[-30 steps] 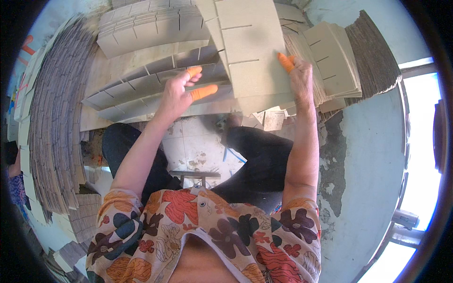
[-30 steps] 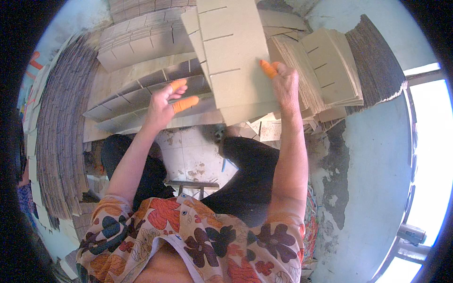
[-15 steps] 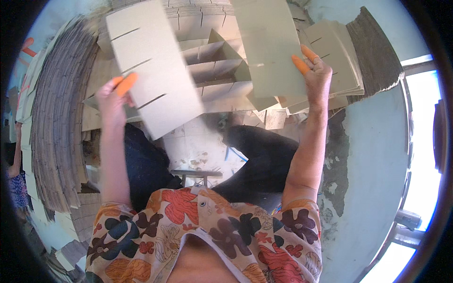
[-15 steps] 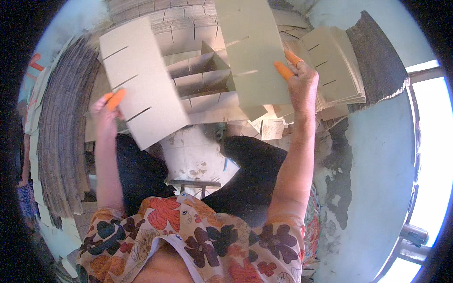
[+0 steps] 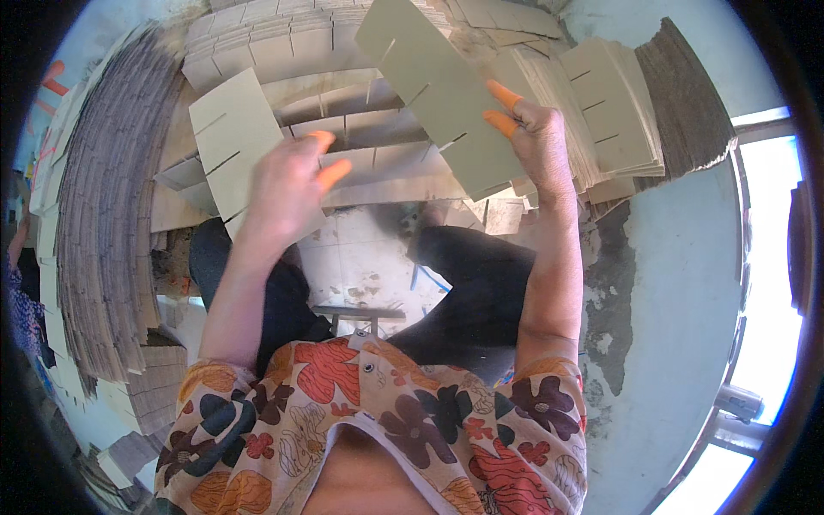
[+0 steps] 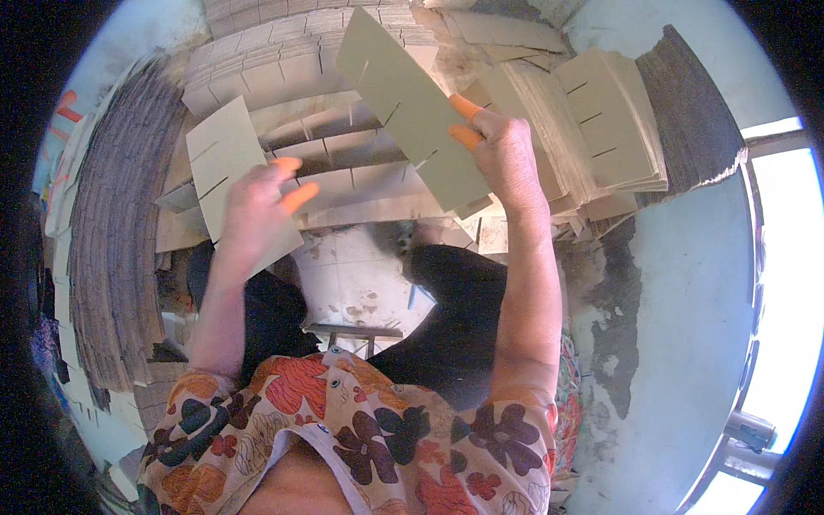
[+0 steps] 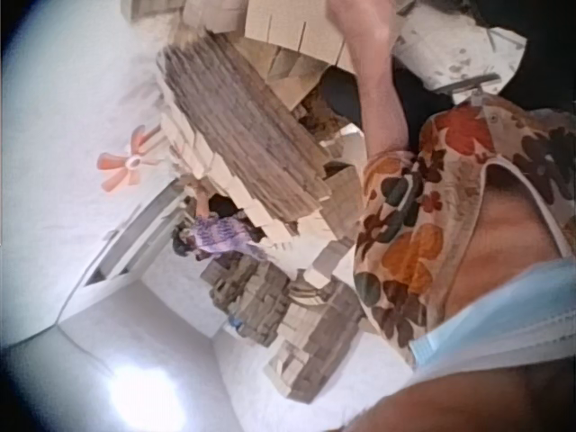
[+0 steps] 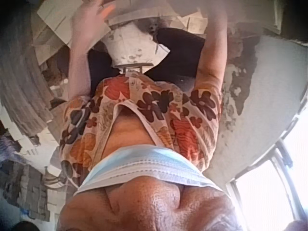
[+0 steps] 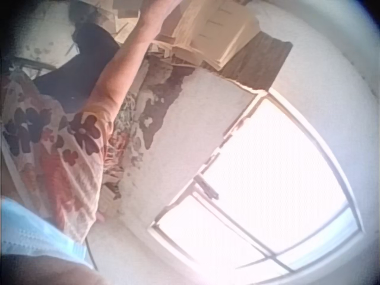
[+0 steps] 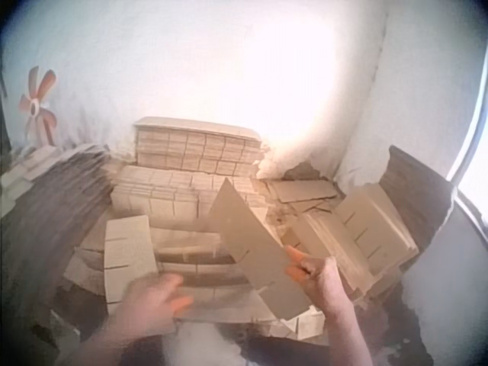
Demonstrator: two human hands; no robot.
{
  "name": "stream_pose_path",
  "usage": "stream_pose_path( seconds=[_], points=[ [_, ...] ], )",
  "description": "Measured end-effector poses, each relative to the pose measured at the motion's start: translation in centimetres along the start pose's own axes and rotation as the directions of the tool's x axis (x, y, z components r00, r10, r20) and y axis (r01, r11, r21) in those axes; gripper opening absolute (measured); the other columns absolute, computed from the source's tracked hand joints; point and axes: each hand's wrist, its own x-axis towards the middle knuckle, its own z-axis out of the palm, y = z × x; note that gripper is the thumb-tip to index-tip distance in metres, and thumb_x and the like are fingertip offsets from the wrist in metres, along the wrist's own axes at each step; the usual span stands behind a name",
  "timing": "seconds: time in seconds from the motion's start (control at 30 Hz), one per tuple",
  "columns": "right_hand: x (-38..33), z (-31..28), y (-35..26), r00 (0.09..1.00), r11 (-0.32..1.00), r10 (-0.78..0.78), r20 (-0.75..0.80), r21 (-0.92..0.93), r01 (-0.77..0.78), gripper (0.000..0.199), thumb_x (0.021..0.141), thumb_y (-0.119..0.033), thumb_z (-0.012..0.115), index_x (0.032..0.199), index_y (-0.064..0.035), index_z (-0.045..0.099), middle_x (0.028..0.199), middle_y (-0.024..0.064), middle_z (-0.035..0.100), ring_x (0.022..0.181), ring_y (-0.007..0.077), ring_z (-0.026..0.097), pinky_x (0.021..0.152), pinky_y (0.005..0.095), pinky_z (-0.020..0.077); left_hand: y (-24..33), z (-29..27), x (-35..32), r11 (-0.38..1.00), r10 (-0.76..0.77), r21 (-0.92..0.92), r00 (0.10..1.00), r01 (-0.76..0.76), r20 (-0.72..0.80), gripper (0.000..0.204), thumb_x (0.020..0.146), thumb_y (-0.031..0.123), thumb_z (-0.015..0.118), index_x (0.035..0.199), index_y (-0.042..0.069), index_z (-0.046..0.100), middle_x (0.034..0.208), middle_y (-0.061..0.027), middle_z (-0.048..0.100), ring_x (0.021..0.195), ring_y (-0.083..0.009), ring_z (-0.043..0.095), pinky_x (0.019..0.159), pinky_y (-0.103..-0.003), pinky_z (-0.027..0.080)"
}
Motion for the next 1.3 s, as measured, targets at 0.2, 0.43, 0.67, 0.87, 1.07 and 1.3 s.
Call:
stream_pose_path(
  seconds=[0.2, 0.43, 0.67, 0.87, 1.07, 1.3],
  points=[
    [0.3, 0.7, -0.2, 1.000, 0.998, -0.005, -0.005, 0.069, 0.005, 0.037, 0.077, -0.009, 0.071, 0.113, -0.0075, 0.065, 0.079, 0.0208, 0.065, 0.064, 0.0244, 0.063, 0.065, 0.0313, 0.0501, 0.9, 5.9, 2.0, 0.977, 0.126, 0.139, 0.962, -0.164, 0.243, 0.020, 0.077, 0.010, 0.067, 0.090, -0.003, 0.057, 0.083, -0.0205, 0.063, 0.080, -0.0359, 0.061, 0.069, -0.044, 0.050],
    [0.8, 1.5, 0.2, 0.994, 0.997, -0.034, 0.103, -0.059, 0.041, 0.031, 0.079, -0.007, 0.070, 0.109, 0.0001, 0.065, 0.093, 0.0118, 0.071, 0.069, 0.0050, 0.057, 0.063, 0.0254, 0.0489, 0.2, 8.1, 2.2, 0.981, 0.097, 0.136, 0.959, -0.137, 0.266, 0.007, 0.074, 0.001, 0.059, 0.077, 0.000, 0.053, 0.071, -0.0205, 0.058, 0.075, -0.0377, 0.059, 0.065, -0.048, 0.048],
    [0.6, 2.0, 0.6, 0.991, 0.995, -0.098, 0.089, 0.042, 0.094, 0.032, 0.078, -0.006, 0.070, 0.110, -0.0017, 0.066, 0.086, 0.0098, 0.070, 0.064, 0.0076, 0.057, 0.062, 0.0265, 0.0487, 0.1, 8.3, 2.2, 0.993, 0.081, 0.055, 0.946, -0.103, 0.315, 0.007, 0.073, 0.002, 0.060, 0.078, 0.001, 0.055, 0.072, -0.0220, 0.057, 0.073, -0.0395, 0.059, 0.063, -0.048, 0.048],
    [0.9, 3.3, 1.0, 0.975, 0.995, -0.093, 0.204, -0.004, 0.096, 0.030, 0.078, -0.006, 0.069, 0.107, 0.0003, 0.065, 0.077, 0.0157, 0.064, 0.060, 0.0196, 0.054, 0.060, 0.0314, 0.0471, 1.0, 5.0, 3.9, 0.996, 0.056, 0.040, 0.927, -0.076, 0.372, 0.022, 0.078, 0.019, 0.069, 0.085, 0.001, 0.059, 0.074, -0.0208, 0.061, 0.075, -0.0372, 0.061, 0.064, -0.045, 0.049],
    [0.7, 4.1, 0.4, 0.960, 0.990, -0.134, 0.246, -0.007, 0.140, 0.031, 0.079, -0.008, 0.067, 0.108, 0.0024, 0.062, 0.082, 0.0289, 0.057, 0.068, 0.0406, 0.055, 0.063, 0.0388, 0.0458, -6.1, 4.4, 10.4, 0.972, 0.053, 0.220, 0.990, -0.081, 0.130, 0.019, 0.076, 0.014, 0.070, 0.085, 0.001, 0.059, 0.076, -0.0210, 0.061, 0.075, -0.0395, 0.061, 0.065, -0.047, 0.048],
    [0.5, 3.8, 0.7, 0.966, 0.983, -0.169, 0.194, 0.108, 0.150, 0.024, 0.076, 0.000, 0.067, 0.100, 0.0027, 0.064, 0.071, 0.0229, 0.055, 0.052, 0.0164, 0.043, 0.055, 0.0305, 0.0439, -10.8, 7.1, 12.8, 0.921, 0.117, 0.346, 0.976, -0.176, 0.186, 0.011, 0.070, 0.000, 0.062, 0.068, 0.000, 0.051, 0.068, -0.0215, 0.056, 0.067, -0.0407, 0.058, 0.057, -0.048, 0.046]
  ],
)
